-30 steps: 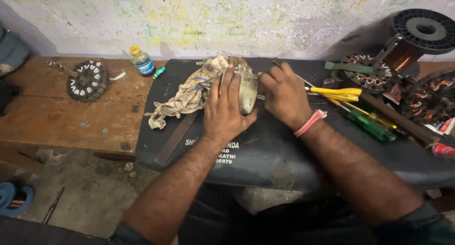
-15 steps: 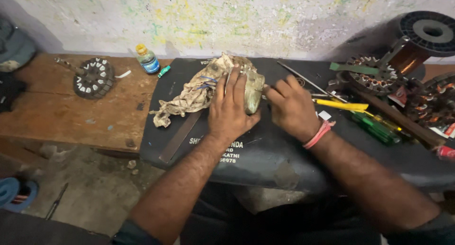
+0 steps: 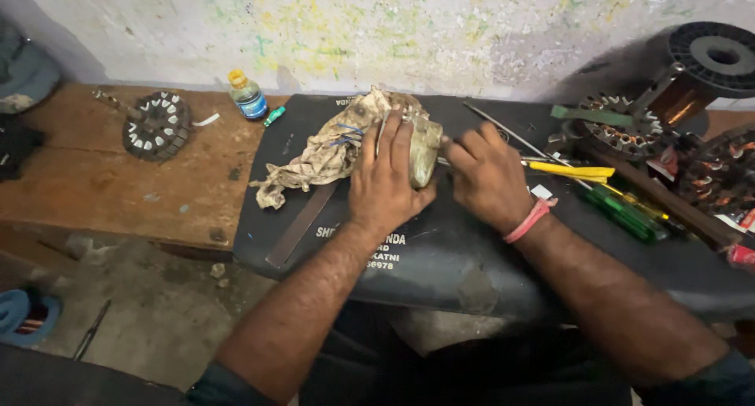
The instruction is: The person uses yellow-handled shears to cut wires on a cylindrical electrical component, then uses a screwdriver to adjust or tighten parts of the component. The work is performed on a cluttered workbench with tools and parts visible.
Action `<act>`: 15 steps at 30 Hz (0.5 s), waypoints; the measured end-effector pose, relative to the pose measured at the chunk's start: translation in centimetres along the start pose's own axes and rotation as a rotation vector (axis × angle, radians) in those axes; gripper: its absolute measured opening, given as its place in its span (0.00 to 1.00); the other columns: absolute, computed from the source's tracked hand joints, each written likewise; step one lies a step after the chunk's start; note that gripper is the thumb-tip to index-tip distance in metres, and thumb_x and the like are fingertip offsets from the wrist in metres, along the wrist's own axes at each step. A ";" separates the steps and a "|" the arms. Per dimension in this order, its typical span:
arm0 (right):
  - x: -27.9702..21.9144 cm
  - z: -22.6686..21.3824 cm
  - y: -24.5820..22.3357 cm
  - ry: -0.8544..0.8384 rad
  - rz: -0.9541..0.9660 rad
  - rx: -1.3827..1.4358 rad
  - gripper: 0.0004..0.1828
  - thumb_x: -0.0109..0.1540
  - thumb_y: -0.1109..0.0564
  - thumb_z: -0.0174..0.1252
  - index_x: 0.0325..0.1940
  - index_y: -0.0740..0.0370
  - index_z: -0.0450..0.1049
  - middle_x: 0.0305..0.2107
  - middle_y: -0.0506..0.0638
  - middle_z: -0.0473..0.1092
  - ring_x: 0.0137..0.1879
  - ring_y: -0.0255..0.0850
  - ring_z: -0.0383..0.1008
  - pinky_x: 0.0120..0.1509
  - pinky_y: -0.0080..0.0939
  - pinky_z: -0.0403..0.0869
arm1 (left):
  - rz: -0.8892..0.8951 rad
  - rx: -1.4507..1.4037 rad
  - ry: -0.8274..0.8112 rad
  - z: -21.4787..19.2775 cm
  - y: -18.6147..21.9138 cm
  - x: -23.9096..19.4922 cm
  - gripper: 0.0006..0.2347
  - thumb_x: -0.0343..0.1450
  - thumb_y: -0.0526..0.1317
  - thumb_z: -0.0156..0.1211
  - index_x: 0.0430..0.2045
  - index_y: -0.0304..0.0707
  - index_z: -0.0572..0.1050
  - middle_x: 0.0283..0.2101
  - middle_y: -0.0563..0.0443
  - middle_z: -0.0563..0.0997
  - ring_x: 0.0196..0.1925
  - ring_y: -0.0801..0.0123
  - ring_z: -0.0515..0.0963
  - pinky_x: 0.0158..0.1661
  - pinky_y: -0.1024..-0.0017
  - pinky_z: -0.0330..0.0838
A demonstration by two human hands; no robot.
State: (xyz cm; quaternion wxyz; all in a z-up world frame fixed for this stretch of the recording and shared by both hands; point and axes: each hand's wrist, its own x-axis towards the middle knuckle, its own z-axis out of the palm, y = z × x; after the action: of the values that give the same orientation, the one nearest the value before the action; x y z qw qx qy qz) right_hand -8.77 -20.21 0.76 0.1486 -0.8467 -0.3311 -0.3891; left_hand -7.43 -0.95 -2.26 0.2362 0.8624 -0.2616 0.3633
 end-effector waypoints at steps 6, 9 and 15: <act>0.1 0.1 -0.2 -0.006 -0.022 -0.014 0.23 0.49 0.67 0.60 0.49 0.64 0.76 0.35 0.53 0.66 0.44 0.54 0.69 0.38 0.50 0.71 | -0.037 -0.003 -0.071 -0.3 0.1 -0.1 0.43 0.53 0.47 0.78 0.63 0.34 0.62 0.71 0.40 0.60 0.69 0.37 0.62 0.65 0.47 0.63; -0.1 -0.1 -0.1 -0.022 -0.034 -0.021 0.21 0.49 0.66 0.61 0.46 0.64 0.76 0.33 0.54 0.65 0.43 0.54 0.67 0.38 0.51 0.71 | -0.025 -0.005 -0.046 -0.3 0.1 -0.1 0.42 0.55 0.47 0.78 0.64 0.34 0.61 0.71 0.39 0.60 0.70 0.37 0.62 0.65 0.47 0.63; -0.3 0.1 0.2 0.027 0.043 -0.053 0.18 0.53 0.66 0.61 0.47 0.61 0.75 0.35 0.52 0.66 0.45 0.53 0.69 0.41 0.52 0.71 | -0.003 0.004 -0.014 0.1 0.2 -0.3 0.41 0.56 0.45 0.77 0.64 0.32 0.61 0.71 0.39 0.61 0.70 0.38 0.63 0.67 0.48 0.64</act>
State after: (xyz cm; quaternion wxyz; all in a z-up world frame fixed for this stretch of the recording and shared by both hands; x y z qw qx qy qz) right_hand -8.71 -20.43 0.52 0.1390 -0.8518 -0.3004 -0.4060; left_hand -7.73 -1.06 -2.50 0.2333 0.8659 -0.2612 0.3572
